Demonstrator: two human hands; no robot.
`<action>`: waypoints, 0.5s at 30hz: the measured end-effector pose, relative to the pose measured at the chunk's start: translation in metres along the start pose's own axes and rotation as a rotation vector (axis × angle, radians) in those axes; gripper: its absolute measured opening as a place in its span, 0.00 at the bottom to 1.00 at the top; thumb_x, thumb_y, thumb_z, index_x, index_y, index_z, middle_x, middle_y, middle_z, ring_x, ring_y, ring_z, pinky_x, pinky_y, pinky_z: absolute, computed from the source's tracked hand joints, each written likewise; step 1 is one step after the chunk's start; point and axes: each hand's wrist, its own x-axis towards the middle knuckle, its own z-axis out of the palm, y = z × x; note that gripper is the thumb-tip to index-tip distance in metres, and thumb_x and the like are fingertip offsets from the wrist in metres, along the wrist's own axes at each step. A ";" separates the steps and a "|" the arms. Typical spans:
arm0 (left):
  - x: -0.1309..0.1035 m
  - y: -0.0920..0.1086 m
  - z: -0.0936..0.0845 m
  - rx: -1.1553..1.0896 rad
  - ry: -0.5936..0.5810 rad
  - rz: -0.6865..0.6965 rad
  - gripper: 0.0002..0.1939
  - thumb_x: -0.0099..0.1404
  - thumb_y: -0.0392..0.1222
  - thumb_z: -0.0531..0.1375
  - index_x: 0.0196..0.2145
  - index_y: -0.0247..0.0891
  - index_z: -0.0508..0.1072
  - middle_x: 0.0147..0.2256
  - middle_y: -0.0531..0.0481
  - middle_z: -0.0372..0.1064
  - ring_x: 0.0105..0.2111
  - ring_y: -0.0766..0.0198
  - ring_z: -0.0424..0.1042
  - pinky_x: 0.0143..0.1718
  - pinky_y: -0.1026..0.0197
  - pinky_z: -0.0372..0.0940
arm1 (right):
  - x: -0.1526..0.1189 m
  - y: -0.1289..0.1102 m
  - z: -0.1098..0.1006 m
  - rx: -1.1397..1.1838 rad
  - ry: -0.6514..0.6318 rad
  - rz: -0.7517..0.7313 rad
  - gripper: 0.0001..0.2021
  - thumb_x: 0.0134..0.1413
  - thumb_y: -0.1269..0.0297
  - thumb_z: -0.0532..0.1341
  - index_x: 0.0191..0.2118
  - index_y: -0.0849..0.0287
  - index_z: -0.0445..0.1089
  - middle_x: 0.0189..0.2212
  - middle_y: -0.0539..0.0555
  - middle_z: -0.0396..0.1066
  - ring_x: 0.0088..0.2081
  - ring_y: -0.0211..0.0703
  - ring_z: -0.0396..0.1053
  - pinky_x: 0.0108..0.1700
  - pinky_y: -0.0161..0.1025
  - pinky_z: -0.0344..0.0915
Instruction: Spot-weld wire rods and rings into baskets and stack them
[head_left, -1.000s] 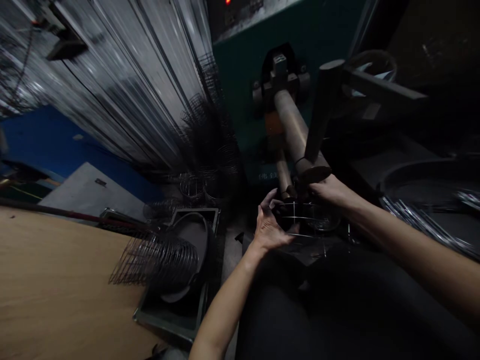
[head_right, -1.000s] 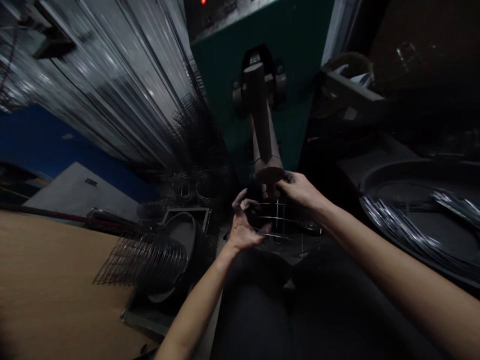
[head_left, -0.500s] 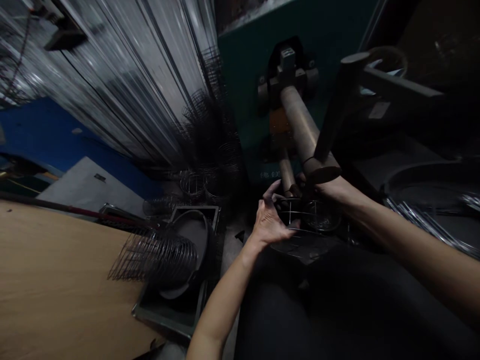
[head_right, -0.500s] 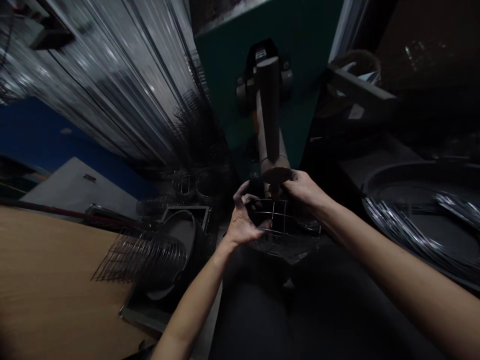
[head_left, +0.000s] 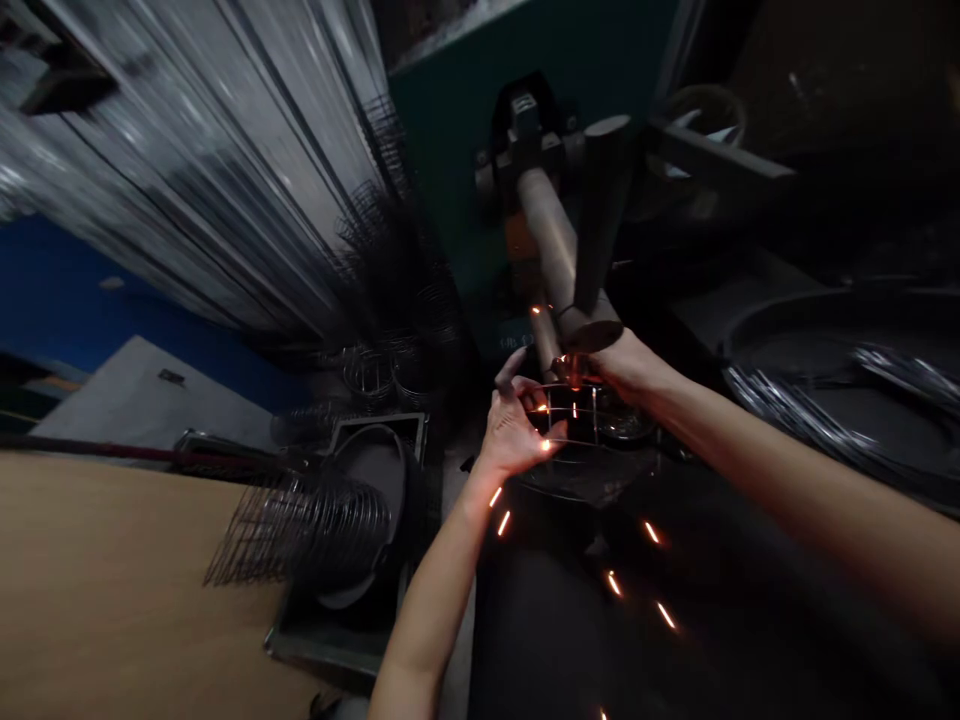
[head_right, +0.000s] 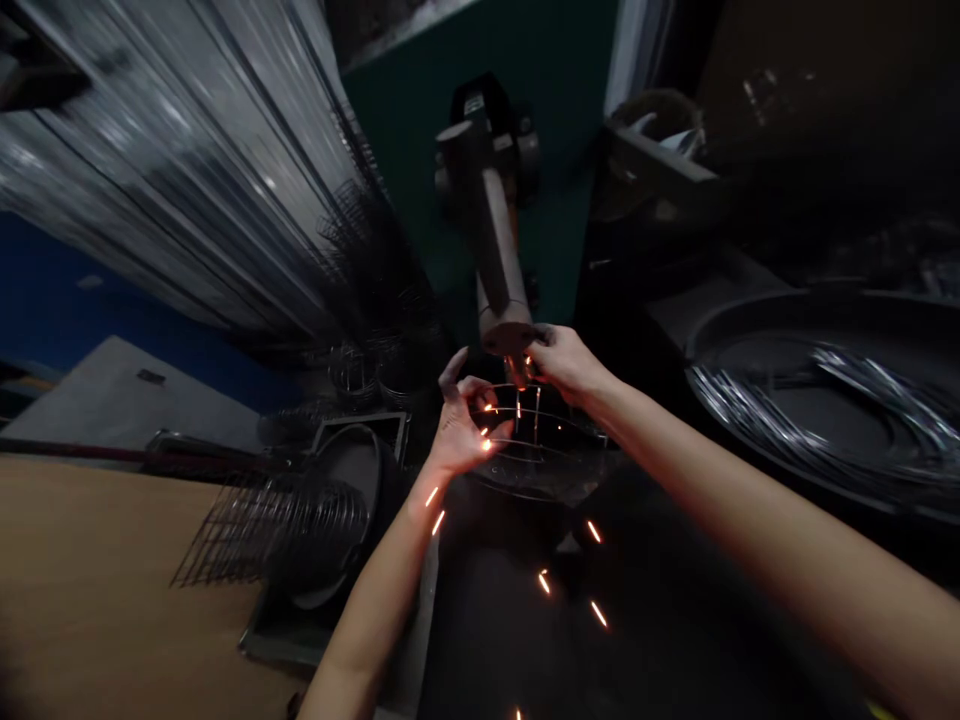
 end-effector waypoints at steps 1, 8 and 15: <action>0.000 0.000 0.000 -0.005 0.005 0.000 0.50 0.49 0.40 0.66 0.62 0.47 0.40 0.35 0.53 0.62 0.32 0.64 0.65 0.34 0.58 0.66 | -0.001 -0.002 0.001 -0.021 0.013 0.021 0.08 0.50 0.65 0.64 0.27 0.62 0.66 0.19 0.49 0.65 0.21 0.33 0.61 0.23 0.29 0.58; 0.006 -0.001 -0.002 0.041 -0.025 -0.014 0.52 0.49 0.47 0.68 0.62 0.46 0.38 0.36 0.51 0.63 0.35 0.61 0.67 0.39 0.55 0.65 | -0.006 -0.013 -0.004 -0.092 0.087 0.025 0.03 0.52 0.69 0.63 0.31 0.63 0.70 0.24 0.51 0.69 0.24 0.35 0.65 0.28 0.31 0.63; 0.007 -0.006 -0.004 0.056 -0.016 0.019 0.51 0.49 0.46 0.68 0.61 0.43 0.41 0.35 0.51 0.64 0.34 0.61 0.67 0.39 0.55 0.65 | -0.022 -0.003 -0.129 -0.710 0.419 -0.221 0.07 0.55 0.64 0.61 0.37 0.61 0.72 0.35 0.55 0.73 0.40 0.46 0.69 0.46 0.41 0.64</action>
